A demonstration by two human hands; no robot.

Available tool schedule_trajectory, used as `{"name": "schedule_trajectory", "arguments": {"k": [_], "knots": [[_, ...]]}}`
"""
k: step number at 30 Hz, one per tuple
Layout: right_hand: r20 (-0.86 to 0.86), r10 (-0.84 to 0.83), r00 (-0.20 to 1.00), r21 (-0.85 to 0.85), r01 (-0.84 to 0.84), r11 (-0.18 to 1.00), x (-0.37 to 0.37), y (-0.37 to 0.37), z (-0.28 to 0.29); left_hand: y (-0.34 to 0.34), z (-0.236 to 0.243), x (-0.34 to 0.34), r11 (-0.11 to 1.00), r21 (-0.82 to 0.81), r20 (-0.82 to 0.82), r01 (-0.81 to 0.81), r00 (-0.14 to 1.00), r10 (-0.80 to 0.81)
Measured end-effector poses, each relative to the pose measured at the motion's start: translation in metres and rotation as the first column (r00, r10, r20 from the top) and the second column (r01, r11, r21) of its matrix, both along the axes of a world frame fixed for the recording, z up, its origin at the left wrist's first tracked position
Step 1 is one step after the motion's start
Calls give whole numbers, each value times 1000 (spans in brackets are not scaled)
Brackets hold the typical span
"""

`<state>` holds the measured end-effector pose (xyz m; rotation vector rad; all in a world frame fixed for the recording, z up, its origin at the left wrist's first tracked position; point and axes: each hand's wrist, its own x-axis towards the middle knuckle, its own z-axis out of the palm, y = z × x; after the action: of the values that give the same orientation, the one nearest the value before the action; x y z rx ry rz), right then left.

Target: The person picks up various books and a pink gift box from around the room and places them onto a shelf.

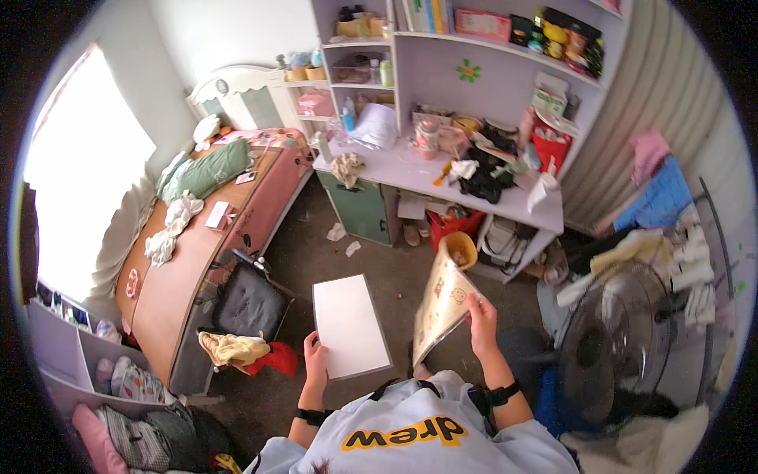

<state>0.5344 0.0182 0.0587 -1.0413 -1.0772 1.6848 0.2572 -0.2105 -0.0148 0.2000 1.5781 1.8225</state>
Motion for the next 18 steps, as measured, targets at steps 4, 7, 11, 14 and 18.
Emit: {"name": "schedule_trajectory", "arguments": {"k": [4, 7, 11, 14, 18], "knots": [[-34, 57, 998, 41, -56, 998, -36, 53, 20, 60, 7, -15, 992, -95, -112, 80, 990, -91], [-178, 152, 972, 21, -151, 988, -72, 80, 30, 87, -2, -28, 975, -200, -134, 100, 983, -128], [-366, 209, 907, -24, -234, 972, -122, 102, 52, 110, 1, -50, 989, -141, -97, 36, 994, -50], [-339, 239, 910, -114, -292, 950, -158, 117, 45, 121, 18, -73, 968, -186, -40, 169, 983, -179], [-161, 343, 926, -216, -372, 903, -213, 135, 4, 133, 22, -108, 996, 70, 240, -60, 970, 41]]}}
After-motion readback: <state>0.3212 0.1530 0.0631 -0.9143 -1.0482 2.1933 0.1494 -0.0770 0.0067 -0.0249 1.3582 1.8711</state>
